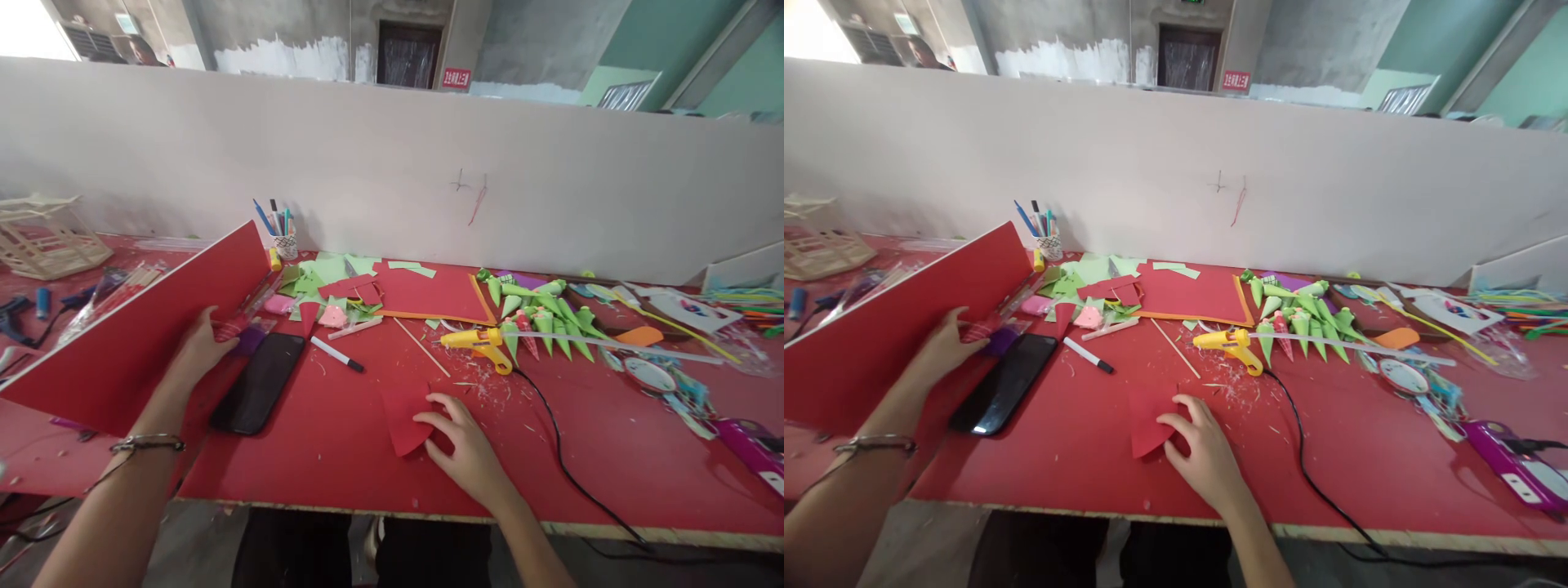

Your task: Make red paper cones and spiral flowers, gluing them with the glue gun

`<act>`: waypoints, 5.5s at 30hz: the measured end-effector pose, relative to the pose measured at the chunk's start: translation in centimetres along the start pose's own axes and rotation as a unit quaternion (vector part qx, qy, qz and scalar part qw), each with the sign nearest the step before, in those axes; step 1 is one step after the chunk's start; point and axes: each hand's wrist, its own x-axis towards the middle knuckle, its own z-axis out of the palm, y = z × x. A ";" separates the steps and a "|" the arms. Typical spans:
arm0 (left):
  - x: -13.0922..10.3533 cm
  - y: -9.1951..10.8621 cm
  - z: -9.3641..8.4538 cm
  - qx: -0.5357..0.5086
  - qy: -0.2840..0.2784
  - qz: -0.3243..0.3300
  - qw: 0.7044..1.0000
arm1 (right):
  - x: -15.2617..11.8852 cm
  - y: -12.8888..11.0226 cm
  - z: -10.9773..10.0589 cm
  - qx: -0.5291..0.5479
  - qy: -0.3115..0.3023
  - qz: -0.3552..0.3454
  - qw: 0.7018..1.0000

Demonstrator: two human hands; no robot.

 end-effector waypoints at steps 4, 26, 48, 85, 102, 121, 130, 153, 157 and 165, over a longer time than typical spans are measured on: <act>-1.1 1.3 -0.7 0.060 0.000 -0.023 0.998 | -0.1 -0.2 0.1 -0.050 0.014 -0.038 0.998; -12.8 21.2 4.5 -0.016 -0.270 0.353 0.896 | 0.2 -2.0 -1.7 0.219 0.048 -0.016 0.975; -14.4 21.4 5.0 0.009 -0.285 0.403 0.870 | -1.3 -1.0 -0.6 0.036 0.022 -0.042 0.998; -14.4 22.7 6.3 -0.054 -0.284 0.143 0.946 | -1.4 -1.3 -0.3 0.089 0.072 0.064 0.991; -14.7 22.7 6.2 -0.042 -0.275 0.105 0.955 | -0.9 -1.6 0.5 0.051 0.107 0.086 0.989; -14.4 23.7 6.5 0.058 -0.262 0.096 0.959 | -0.9 -1.7 0.6 0.033 0.111 0.104 0.988; -14.5 23.6 6.7 0.056 -0.265 0.116 0.956 | -0.8 -1.7 0.8 0.023 0.128 0.121 0.984; -14.6 23.6 6.8 0.072 -0.261 0.116 0.956 | -0.7 -1.8 0.8 -0.011 0.129 0.139 0.982; -14.6 23.7 6.9 0.082 -0.255 0.119 0.956 | -0.7 -1.6 0.5 0.003 0.116 0.137 0.984; -14.7 23.6 6.7 0.090 -0.248 0.120 0.957 | -1.0 -1.5 0.0 0.018 0.093 0.124 0.988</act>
